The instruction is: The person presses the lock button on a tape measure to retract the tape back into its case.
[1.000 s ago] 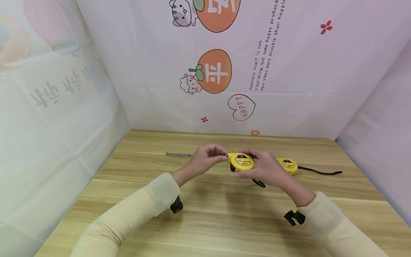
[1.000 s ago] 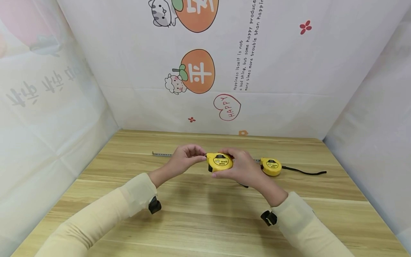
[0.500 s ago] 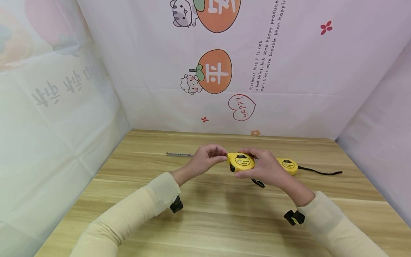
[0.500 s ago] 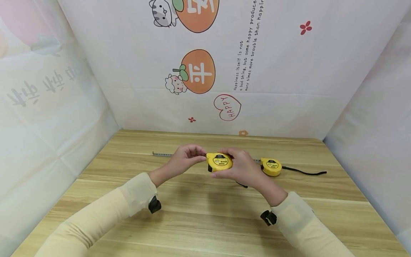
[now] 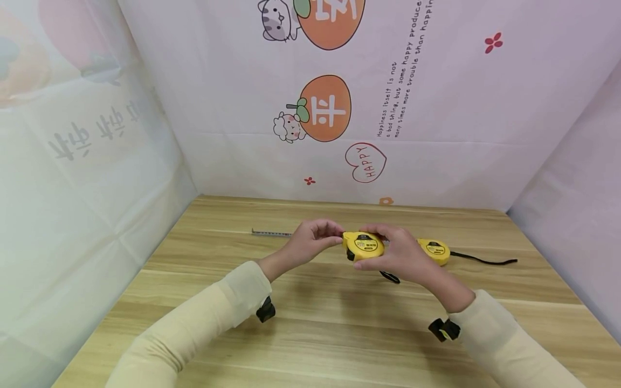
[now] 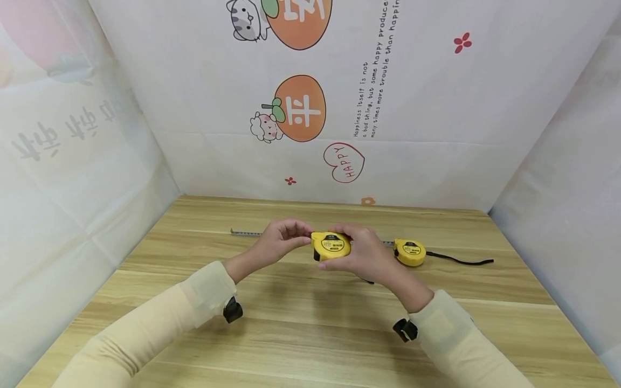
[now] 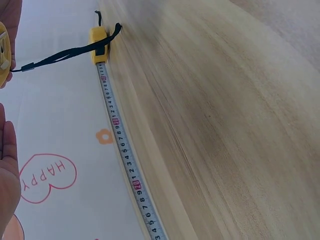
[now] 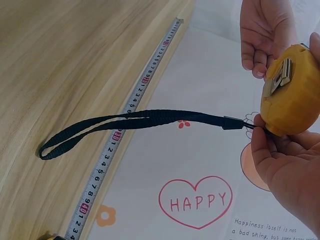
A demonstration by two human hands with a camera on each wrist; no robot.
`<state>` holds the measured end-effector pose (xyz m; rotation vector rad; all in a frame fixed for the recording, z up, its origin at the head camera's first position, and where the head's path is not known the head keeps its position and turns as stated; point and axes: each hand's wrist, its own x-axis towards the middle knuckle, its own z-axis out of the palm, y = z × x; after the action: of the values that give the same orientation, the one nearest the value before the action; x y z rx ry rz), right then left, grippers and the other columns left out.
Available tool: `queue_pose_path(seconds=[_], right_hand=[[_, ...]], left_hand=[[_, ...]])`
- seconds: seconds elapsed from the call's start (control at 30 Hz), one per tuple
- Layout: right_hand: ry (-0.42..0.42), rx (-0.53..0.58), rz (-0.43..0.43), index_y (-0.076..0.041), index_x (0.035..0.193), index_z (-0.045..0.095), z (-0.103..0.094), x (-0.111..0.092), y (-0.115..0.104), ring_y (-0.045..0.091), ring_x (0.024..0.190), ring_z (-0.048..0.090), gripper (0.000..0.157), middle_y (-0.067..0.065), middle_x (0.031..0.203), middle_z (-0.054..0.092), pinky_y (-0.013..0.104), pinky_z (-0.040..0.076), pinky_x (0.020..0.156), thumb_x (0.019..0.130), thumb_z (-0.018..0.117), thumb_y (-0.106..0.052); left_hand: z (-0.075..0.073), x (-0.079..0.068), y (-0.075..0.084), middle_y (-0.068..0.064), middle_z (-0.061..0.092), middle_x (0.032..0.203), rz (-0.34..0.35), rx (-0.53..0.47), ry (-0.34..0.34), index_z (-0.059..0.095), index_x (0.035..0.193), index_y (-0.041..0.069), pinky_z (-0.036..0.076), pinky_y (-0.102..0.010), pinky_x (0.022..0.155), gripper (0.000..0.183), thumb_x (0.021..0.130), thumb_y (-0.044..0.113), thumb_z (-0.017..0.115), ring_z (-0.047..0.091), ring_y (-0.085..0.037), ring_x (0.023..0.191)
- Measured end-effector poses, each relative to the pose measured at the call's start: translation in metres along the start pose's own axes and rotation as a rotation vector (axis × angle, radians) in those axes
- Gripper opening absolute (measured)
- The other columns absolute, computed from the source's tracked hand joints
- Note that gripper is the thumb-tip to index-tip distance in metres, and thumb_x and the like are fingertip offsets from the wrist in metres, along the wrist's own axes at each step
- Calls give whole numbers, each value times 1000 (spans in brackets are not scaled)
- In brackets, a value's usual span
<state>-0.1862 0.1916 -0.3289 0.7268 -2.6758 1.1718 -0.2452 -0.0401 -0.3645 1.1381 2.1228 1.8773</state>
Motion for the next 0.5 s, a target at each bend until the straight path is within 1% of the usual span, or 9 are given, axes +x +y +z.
queue_pose_path(seconds=[0.17, 0.2, 0.3, 0.4, 0.43, 0.5], right_hand=[[-6, -1, 5, 0, 123, 62, 1, 0, 0, 22, 99, 63, 71, 9, 114, 66, 32, 53, 76, 69, 89, -37], [-6, -1, 6, 0, 123, 62, 1, 1, -1, 22, 99, 62, 71, 8, 114, 66, 32, 53, 77, 69, 89, -38], [-8, 0, 6, 0, 123, 61, 1, 1, -1, 21, 99, 63, 72, 8, 114, 66, 31, 53, 77, 69, 88, -39], [-8, 0, 6, 0, 123, 61, 1, 1, -1, 21, 98, 62, 72, 8, 113, 66, 31, 53, 76, 69, 88, -39], [-9, 0, 7, 0, 123, 61, 1, 1, 0, 21, 98, 62, 72, 8, 113, 66, 31, 53, 76, 69, 88, -38], [-10, -2, 11, 0, 124, 61, 1, 1, 0, 20, 97, 62, 72, 8, 113, 66, 31, 53, 76, 70, 88, -38]], left_hand=[[-2, -2, 0, -12, 67, 101, 18, -3, -8, 65, 108, -4, 54, -35, 82, 17, 93, 2, 65, 65, -29, 94], [-2, -2, 0, -12, 67, 101, 20, -5, -9, 65, 108, -4, 54, -38, 83, 17, 93, 2, 65, 65, -31, 94], [-2, -3, 1, -11, 67, 101, 17, -6, -10, 65, 109, -3, 54, -39, 83, 17, 93, 2, 64, 65, -26, 94], [-2, -4, 2, -11, 67, 103, 12, -19, -15, 65, 111, -4, 54, -39, 84, 19, 93, 2, 65, 65, -22, 94], [-3, -4, 2, -11, 67, 103, 9, -20, -16, 64, 112, -4, 54, -36, 84, 20, 93, 3, 65, 65, -19, 94], [-3, -5, 3, -12, 67, 105, 7, -28, -22, 64, 114, -4, 53, -35, 84, 23, 92, 3, 66, 64, -20, 95]])
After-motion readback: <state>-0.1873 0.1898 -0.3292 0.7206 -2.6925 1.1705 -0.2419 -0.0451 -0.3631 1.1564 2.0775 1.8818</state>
